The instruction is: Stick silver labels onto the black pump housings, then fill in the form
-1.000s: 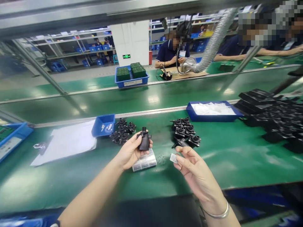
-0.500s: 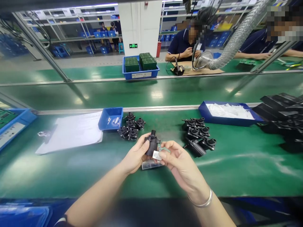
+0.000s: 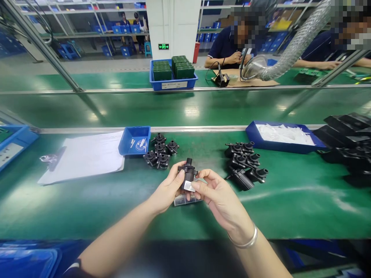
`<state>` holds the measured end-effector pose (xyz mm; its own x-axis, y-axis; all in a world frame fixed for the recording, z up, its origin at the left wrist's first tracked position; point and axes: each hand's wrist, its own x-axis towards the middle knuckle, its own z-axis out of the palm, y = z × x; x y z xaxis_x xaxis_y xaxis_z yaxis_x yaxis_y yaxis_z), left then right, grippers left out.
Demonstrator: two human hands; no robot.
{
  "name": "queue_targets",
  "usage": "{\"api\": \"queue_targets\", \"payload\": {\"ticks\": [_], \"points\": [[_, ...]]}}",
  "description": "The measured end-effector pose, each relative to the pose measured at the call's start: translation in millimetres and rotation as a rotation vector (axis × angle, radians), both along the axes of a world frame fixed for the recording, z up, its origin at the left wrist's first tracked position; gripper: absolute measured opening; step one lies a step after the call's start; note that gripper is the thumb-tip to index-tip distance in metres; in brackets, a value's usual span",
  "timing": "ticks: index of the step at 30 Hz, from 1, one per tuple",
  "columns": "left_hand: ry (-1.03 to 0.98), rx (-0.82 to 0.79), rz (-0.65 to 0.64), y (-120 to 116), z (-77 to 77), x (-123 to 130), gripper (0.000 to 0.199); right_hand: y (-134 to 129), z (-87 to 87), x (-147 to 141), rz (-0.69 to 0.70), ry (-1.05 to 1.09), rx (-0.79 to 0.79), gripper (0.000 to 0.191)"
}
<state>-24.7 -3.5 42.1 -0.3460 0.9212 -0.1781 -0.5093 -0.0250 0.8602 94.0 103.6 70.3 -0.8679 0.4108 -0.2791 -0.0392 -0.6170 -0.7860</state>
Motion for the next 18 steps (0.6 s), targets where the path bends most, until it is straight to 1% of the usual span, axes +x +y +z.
{"api": "queue_targets", "payload": {"ticks": [6,12,18], "points": [[0.026,-0.009,-0.019,-0.9,0.5,0.1,0.049,0.5,0.0,-0.4,0.006,-0.006,0.000,0.031],[0.018,-0.019,-0.007,-1.8,1.5,0.9,0.049,-0.2,1.5,-0.5,0.000,-0.024,0.000,0.034],[0.028,-0.008,-0.011,-2.7,1.3,1.0,0.048,-1.8,1.9,-0.8,-0.015,-0.029,0.016,0.033]]}}
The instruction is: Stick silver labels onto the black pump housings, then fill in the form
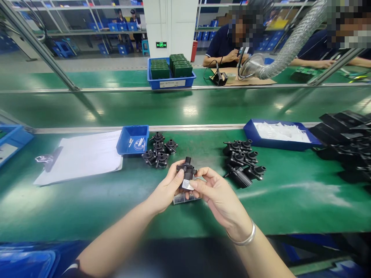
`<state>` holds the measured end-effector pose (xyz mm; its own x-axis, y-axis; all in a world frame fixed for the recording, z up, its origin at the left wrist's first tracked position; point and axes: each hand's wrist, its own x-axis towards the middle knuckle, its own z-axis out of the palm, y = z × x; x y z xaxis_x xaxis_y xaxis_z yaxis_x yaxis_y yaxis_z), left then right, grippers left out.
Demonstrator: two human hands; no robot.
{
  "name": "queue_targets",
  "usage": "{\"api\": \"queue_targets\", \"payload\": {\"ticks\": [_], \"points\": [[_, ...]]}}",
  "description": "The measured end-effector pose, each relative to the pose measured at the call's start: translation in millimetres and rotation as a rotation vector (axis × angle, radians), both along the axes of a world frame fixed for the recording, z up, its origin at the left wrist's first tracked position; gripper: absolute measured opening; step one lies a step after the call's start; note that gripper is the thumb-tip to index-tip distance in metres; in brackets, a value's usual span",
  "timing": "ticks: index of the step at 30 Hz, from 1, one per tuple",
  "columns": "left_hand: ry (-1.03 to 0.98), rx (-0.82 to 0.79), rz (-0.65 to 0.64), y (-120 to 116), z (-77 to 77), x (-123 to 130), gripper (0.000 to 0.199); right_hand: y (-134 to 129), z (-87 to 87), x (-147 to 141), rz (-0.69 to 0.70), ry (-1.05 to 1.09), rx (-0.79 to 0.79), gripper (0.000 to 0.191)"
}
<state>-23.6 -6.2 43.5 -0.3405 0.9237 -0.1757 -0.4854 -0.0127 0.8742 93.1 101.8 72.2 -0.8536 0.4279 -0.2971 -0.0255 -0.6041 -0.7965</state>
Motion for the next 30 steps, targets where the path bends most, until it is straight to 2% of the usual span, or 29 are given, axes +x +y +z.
{"api": "queue_targets", "payload": {"ticks": [14,30], "points": [[0.004,-0.003,0.000,-1.4,-0.6,0.2,0.045,-1.4,2.5,1.1,0.015,-0.003,0.023,0.032],[-0.010,-0.011,-0.010,-1.8,2.5,1.1,0.044,0.4,-3.8,2.3,0.038,0.030,0.036,0.026]]}}
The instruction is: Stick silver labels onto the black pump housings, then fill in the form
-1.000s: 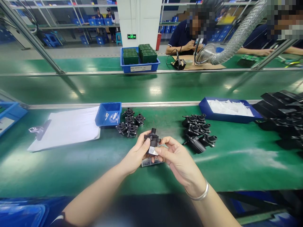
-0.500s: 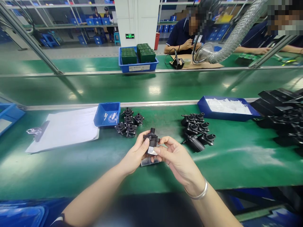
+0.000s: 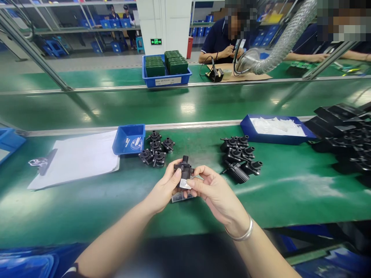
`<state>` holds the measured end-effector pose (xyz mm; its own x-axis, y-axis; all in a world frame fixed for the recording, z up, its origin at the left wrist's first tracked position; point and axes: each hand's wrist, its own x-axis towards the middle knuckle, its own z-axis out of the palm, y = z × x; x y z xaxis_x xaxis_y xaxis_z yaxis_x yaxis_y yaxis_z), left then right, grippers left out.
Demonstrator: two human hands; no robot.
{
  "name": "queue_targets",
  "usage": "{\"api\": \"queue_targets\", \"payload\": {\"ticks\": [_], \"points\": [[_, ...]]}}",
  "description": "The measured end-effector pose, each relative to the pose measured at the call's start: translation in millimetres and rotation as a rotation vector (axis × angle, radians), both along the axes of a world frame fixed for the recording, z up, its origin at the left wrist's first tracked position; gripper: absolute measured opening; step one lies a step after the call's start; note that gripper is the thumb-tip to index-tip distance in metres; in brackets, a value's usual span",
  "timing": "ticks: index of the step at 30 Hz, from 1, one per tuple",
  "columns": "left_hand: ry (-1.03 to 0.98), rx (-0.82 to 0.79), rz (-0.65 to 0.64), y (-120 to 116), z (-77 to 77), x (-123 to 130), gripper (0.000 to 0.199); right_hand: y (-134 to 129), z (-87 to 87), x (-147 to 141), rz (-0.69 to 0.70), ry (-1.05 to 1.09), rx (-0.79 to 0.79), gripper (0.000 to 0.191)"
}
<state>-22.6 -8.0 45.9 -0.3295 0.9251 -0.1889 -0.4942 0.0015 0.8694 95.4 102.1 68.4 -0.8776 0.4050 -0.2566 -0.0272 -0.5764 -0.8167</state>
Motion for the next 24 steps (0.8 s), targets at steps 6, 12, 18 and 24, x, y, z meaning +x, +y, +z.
{"api": "queue_targets", "payload": {"ticks": [6,12,18,24], "points": [[-0.003,0.015,-0.008,-0.9,0.1,0.2,0.044,0.4,-1.3,-0.1,-0.004,0.008,0.000,0.026],[0.036,0.057,-0.050,-1.0,3.5,-0.1,0.050,1.2,-1.6,-1.1,-0.005,0.004,0.007,0.028],[0.087,0.038,-0.016,-0.6,2.6,-0.9,0.051,2.2,2.6,3.0,-0.006,-0.042,0.139,0.028],[0.062,0.049,0.150,3.8,1.3,-0.3,0.053,20.4,-1.2,21.2,-0.350,-0.210,0.674,0.024]]}}
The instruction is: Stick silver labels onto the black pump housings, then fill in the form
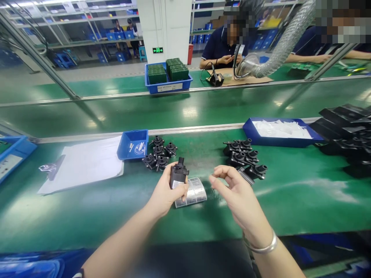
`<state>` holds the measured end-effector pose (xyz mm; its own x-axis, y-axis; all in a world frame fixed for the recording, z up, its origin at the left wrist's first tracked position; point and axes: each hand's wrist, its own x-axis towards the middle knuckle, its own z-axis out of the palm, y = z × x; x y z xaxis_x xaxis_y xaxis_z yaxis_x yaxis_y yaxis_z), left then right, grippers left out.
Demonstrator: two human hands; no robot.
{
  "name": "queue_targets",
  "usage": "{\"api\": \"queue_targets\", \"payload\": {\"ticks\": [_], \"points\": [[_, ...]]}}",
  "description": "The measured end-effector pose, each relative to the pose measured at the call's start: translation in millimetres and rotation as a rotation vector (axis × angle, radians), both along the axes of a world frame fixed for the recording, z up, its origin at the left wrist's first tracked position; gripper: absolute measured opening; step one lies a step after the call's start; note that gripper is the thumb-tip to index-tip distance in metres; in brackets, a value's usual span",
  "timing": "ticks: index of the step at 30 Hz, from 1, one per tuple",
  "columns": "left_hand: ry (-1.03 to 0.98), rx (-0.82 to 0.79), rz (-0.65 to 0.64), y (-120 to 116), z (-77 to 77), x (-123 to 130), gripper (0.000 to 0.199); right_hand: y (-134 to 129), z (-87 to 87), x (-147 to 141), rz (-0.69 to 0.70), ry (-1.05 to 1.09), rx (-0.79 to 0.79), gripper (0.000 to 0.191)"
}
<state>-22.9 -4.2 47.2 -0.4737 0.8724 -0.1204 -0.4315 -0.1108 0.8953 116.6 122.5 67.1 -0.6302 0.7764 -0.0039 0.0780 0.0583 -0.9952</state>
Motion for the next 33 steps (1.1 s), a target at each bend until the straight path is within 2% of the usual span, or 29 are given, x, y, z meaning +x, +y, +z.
{"api": "queue_targets", "payload": {"ticks": [2,4,8,10,14,16,19,21,23,25,27,29,31,33], "points": [[-0.034,-0.026,0.092,1.4,1.1,-0.3,0.048,2.9,-2.8,5.3,0.008,0.013,-0.042,0.022],[-0.082,-0.035,0.112,2.0,2.9,-2.0,0.043,2.4,-4.6,8.5,0.039,0.028,-0.104,0.021],[-0.210,0.042,0.019,1.7,4.8,-8.8,0.030,-2.6,-4.9,7.9,0.063,0.029,-0.187,0.023],[-0.271,0.069,-0.017,2.5,3.3,-10.9,0.034,-4.8,-3.7,5.3,0.056,0.041,-0.199,0.024],[-0.174,0.078,0.038,4.0,3.4,-7.5,0.026,-8.4,-1.2,1.8,0.097,0.063,-0.178,0.025],[-0.081,0.088,0.097,-1.4,9.4,-5.9,0.035,-8.4,-0.7,1.9,0.135,0.050,-0.150,0.025],[0.082,0.065,0.246,-24.2,20.0,-12.0,0.044,-2.4,0.1,0.1,0.183,0.009,-0.030,0.027],[0.257,-0.037,0.381,-46.3,20.1,-22.7,0.048,5.3,1.1,-7.1,0.224,-0.027,0.121,0.030],[0.463,-0.209,0.456,-66.9,11.3,-36.4,0.048,14.4,1.9,-22.5,0.303,-0.079,0.297,0.038],[0.652,-0.382,0.450,-80.7,-4.0,-49.5,0.044,24.0,1.2,-46.9,0.409,-0.147,0.466,0.054],[0.818,-0.474,0.427,-85.3,-20.2,-59.3,0.036,33.5,-0.4,-78.2,0.520,-0.232,0.611,0.076],[0.950,-0.491,0.445,-82.4,-31.6,-65.0,0.033,42.1,-1.4,-112.7,0.633,-0.330,0.730,0.099],[1.013,-0.480,0.473,-75.5,-35.4,-67.5,0.046,49.2,-0.8,-145.8,0.761,-0.433,0.822,0.116],[1.027,-0.471,0.438,-67.6,-32.4,-68.4,0.069,54.1,1.1,-174.3,0.875,-0.523,0.892,0.127]]}}
